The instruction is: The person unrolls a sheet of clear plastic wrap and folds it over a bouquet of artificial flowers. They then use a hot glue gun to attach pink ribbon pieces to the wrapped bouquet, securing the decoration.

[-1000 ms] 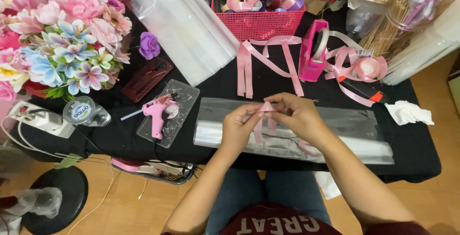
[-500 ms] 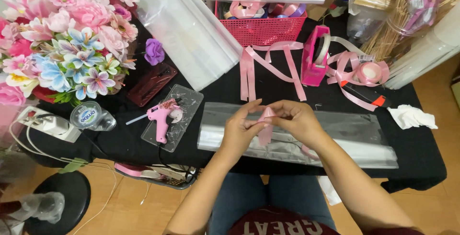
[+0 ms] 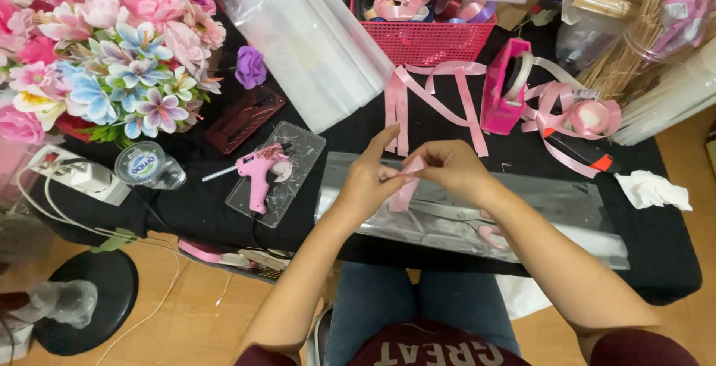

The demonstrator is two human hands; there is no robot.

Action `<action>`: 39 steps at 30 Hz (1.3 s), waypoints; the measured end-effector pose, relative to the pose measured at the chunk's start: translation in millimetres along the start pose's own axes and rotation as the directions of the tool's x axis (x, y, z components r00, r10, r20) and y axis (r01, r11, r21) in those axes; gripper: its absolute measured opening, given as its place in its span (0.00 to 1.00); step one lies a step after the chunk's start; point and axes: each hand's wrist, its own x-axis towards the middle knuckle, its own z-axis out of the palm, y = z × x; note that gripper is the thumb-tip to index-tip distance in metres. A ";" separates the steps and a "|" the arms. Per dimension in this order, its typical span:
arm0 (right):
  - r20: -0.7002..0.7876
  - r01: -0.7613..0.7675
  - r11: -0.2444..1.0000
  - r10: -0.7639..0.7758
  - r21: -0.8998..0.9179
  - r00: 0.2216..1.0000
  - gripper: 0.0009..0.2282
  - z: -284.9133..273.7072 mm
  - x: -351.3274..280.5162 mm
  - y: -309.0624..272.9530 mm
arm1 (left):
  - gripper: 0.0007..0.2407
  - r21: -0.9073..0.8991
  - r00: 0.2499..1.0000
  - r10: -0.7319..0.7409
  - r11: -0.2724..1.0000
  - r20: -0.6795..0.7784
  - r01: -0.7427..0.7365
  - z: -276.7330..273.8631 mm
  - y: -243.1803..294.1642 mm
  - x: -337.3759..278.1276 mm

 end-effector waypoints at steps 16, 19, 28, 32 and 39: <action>0.102 0.090 0.995 -0.095 0.047 0.990 0.15 28.8 51.4 18.8 | 0.39 0.145 0.995 0.006 0.989 0.098 -0.020 -44.8 9.4 12.7; 0.127 0.052 0.996 -0.062 0.078 0.990 0.17 31.2 52.0 18.4 | 0.39 0.263 0.985 -0.083 0.964 0.148 0.042 -51.2 43.6 7.8; 0.074 0.031 0.990 -0.042 0.139 0.996 0.15 46.5 62.5 11.5 | 0.38 0.554 0.998 0.041 0.830 0.049 -0.062 -60.1 -0.7 15.0; 0.028 0.050 0.990 -0.054 0.129 0.998 0.14 58.1 81.4 65.3 | 0.19 0.838 0.922 0.375 0.530 -0.094 -0.130 -28.7 -56.6 -5.3; -0.033 -0.025 0.987 0.030 0.156 0.999 0.13 73.4 77.4 72.3 | 0.36 0.922 0.912 0.386 0.386 -0.140 -0.021 17.9 -88.8 -36.7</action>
